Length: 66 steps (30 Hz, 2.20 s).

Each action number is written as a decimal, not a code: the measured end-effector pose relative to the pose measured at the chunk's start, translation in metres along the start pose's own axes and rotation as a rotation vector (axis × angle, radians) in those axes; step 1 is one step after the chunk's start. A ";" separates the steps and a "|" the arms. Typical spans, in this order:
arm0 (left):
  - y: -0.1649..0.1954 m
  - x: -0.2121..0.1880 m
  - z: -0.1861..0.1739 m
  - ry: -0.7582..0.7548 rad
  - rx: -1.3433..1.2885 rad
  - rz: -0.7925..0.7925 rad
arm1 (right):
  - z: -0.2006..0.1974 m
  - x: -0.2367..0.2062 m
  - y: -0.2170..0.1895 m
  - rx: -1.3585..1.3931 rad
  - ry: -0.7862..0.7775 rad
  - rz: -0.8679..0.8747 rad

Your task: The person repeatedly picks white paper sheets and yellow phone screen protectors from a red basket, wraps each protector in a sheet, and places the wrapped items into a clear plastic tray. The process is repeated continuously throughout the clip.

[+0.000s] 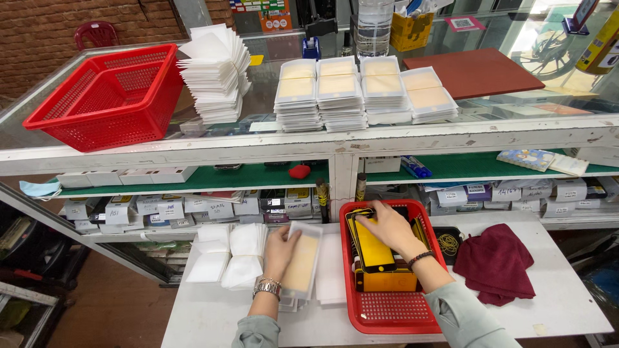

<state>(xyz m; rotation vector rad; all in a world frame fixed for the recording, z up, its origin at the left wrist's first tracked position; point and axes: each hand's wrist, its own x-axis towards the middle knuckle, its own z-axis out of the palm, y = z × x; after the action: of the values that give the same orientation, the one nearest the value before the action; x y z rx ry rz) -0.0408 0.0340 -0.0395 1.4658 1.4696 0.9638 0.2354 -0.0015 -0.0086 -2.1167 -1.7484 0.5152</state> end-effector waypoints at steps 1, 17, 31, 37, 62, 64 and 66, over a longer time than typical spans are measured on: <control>-0.007 -0.004 -0.007 0.077 0.152 0.021 | 0.006 -0.004 0.006 -0.086 -0.049 0.066; 0.011 -0.040 0.061 0.013 0.580 -0.105 | 0.013 -0.021 0.039 0.290 -0.047 0.263; 0.031 -0.008 0.034 -0.269 -0.500 -0.065 | -0.051 0.005 -0.019 1.245 0.039 -0.148; 0.046 -0.032 0.031 -0.252 -0.500 0.154 | -0.071 -0.009 -0.053 1.620 0.194 -0.264; 0.036 -0.020 0.032 -0.431 -0.675 -0.097 | -0.056 0.021 -0.036 0.699 0.017 -0.329; 0.035 -0.014 0.031 -0.378 -0.695 -0.133 | -0.034 0.016 -0.030 0.604 -0.114 -0.432; 0.031 -0.008 0.028 -0.297 -0.660 -0.169 | -0.010 0.010 -0.020 0.570 -0.245 -0.550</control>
<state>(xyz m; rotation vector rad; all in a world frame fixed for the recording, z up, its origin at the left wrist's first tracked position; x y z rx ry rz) -0.0037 0.0260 -0.0207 0.9331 0.9150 0.9547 0.2252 0.0119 0.0093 -1.1674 -1.9099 0.9875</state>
